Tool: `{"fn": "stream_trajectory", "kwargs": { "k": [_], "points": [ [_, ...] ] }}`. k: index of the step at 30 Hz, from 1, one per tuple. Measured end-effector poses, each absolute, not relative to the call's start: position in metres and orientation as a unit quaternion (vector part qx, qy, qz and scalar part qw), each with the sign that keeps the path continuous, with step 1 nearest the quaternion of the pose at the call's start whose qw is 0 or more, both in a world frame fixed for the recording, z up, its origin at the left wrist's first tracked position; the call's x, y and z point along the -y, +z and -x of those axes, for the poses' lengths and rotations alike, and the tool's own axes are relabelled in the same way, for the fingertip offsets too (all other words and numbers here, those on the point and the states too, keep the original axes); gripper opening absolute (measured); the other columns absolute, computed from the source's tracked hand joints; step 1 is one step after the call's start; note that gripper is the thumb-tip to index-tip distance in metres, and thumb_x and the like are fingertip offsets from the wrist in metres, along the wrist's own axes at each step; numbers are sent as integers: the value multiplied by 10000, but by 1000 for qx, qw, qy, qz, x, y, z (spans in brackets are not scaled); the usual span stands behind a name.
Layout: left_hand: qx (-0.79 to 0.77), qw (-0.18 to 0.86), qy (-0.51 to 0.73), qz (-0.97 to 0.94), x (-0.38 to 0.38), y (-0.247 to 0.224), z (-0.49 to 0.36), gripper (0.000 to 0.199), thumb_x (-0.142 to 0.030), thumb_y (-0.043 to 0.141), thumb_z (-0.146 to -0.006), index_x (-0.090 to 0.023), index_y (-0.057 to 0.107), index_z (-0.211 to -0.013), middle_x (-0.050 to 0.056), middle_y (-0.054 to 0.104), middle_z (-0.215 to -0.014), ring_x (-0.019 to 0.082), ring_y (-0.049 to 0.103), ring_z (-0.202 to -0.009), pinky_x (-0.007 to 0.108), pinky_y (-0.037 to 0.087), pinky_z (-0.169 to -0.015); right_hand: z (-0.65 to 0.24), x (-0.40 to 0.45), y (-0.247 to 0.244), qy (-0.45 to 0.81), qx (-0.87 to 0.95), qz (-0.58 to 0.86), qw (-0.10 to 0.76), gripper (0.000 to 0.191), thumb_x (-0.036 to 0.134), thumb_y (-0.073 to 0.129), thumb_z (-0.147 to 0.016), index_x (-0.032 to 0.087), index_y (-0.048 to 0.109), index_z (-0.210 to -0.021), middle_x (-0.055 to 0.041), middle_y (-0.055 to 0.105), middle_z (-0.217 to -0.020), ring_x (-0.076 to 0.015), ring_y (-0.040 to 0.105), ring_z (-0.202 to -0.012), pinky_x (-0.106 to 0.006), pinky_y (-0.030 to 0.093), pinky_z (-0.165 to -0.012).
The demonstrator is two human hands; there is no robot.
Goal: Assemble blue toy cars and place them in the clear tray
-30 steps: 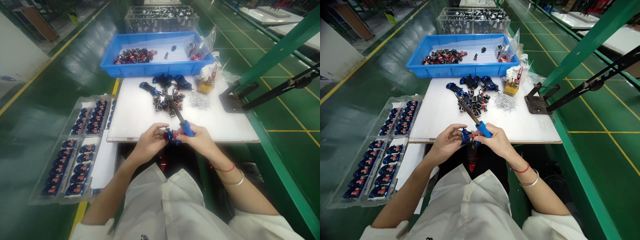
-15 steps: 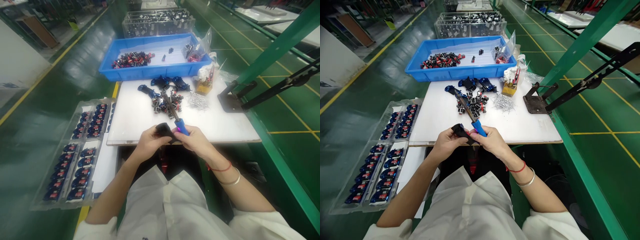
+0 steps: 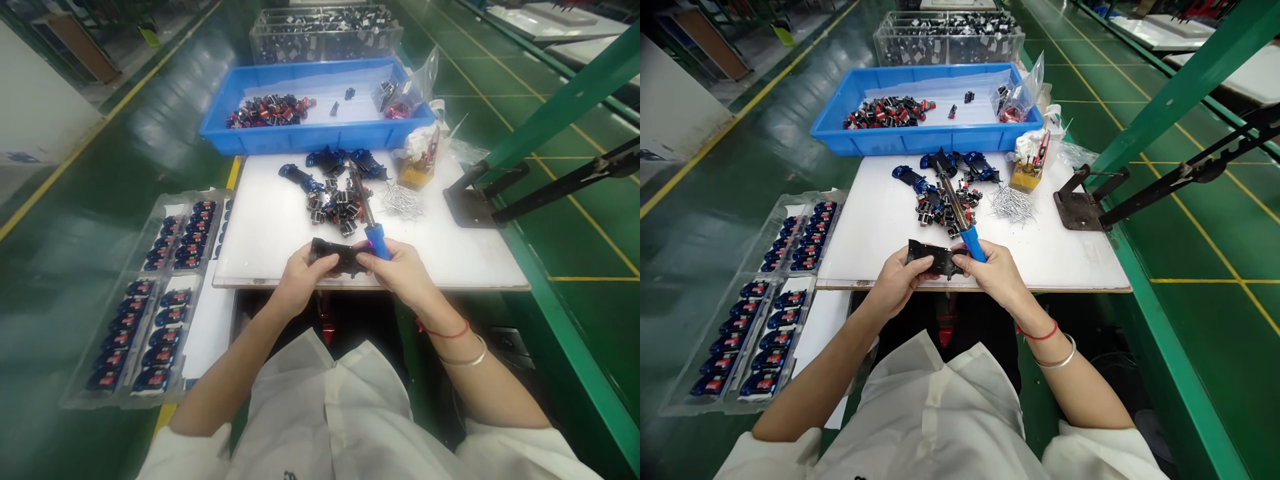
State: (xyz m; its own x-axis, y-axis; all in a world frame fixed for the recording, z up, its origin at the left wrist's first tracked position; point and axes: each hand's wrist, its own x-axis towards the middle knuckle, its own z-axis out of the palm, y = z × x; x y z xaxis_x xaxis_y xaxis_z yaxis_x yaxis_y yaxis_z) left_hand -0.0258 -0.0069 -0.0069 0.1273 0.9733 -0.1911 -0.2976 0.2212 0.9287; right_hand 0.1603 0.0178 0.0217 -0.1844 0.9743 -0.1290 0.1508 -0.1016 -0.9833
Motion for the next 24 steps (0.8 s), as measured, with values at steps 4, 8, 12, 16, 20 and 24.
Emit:
{"fn": "stream_trajectory", "kwargs": {
  "k": [4,8,12,16,20,24],
  "points": [
    [-435,660,460,-405,1,-6,34,328,-369,782,-764,-145,691,-985,88,740,-1050,209,708,-936,344,606,-817,-162,-28,21,539,574,497,365,277,397,769,-669,182,745,-842,8,599,-614,-152,535,-551,-301,477,-574],
    [-450,633,482,-405,-6,-5,33,358,-341,778,-772,-147,694,-1061,92,736,-1086,228,708,-975,400,610,-875,-166,-31,21,467,615,520,365,328,430,723,-719,165,746,-911,7,603,-606,-177,558,-575,-306,473,-591],
    [-499,554,536,-396,-15,-9,29,320,-283,720,-808,-147,693,-1097,81,734,-1078,225,694,-1008,410,589,-930,-182,-17,28,335,653,584,347,353,486,668,-791,172,749,-931,-11,656,-690,-193,567,-609,-292,438,-563],
    [-526,507,568,-379,-23,-16,27,323,-276,698,-806,-136,685,-1097,78,738,-1038,218,696,-971,398,588,-913,-203,9,36,283,681,600,311,382,494,592,-854,181,758,-999,-41,733,-827,-209,615,-628,-288,463,-536],
    [-523,497,586,-369,-26,-21,25,325,-283,688,-806,-138,678,-1097,73,740,-1018,204,704,-924,370,591,-880,-211,31,35,235,719,594,274,419,507,539,-913,177,772,-1027,-58,760,-857,-231,680,-655,-294,521,-558],
    [-539,469,579,-393,-25,-23,26,322,-308,679,-821,-146,684,-1099,72,738,-1032,212,691,-960,384,560,-927,-209,41,29,188,763,565,250,445,501,476,-979,179,771,-1067,-65,764,-850,-244,712,-686,-294,545,-564]
  ]
}}
